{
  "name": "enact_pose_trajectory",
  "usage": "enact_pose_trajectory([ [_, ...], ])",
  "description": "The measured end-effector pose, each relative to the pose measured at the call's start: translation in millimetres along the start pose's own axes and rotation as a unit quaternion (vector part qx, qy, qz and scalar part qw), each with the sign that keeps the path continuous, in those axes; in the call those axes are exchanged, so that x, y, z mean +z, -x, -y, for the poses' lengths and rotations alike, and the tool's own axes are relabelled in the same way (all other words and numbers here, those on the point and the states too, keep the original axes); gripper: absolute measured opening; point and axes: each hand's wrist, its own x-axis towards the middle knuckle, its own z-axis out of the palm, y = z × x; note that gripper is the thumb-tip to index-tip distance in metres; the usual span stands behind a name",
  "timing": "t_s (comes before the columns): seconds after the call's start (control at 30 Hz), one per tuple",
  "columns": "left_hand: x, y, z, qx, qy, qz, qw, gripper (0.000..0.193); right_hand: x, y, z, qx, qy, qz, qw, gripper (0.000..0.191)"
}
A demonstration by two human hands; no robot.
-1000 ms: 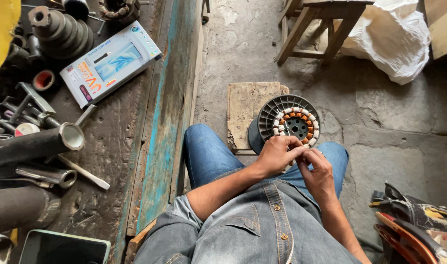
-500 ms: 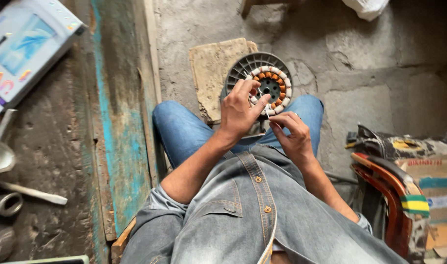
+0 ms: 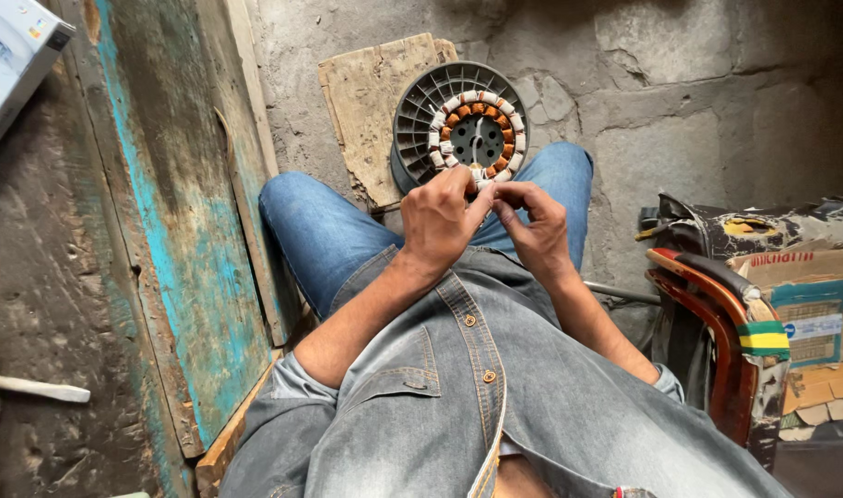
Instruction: The person sits on the ground with a motor stator resting on their legs and ties its copper windings together using white string. They thread the string around the winding bundles, pull it tight, and knot it by hand, working around the stator to secure the coils.
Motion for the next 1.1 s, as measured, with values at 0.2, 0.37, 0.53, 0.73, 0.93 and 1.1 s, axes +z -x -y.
enact_pose_trajectory([
  [0.2,1.0,4.4,3.2,-0.048,-0.012,0.069,0.996,0.044,4.1,5.1,5.2,-0.076,0.095,-0.034,0.992,0.019],
  [0.37,10.9,9.7,9.2,-0.206,0.188,0.160,0.947,0.040,3.7,10.6,10.2,-0.117,0.156,-0.053,0.979,0.022],
  [0.53,33.5,17.0,25.4,-0.234,0.389,0.132,0.881,0.027,6.9,7.7,11.2,-0.130,0.177,-0.060,0.974,0.022],
  [0.73,48.6,18.9,45.1,-0.211,0.373,0.097,0.898,0.026,14.8,3.0,10.9,-0.128,0.172,-0.063,0.975,0.019],
  [0.93,42.4,19.3,58.2,-0.204,0.380,0.113,0.895,0.020,27.8,8.3,15.3,-0.089,0.185,-0.120,0.971,0.016],
  [1.1,32.9,15.1,69.5,-0.243,0.433,0.136,0.857,0.015,44.0,0.9,8.8,-0.230,0.158,-0.034,0.960,0.021],
])
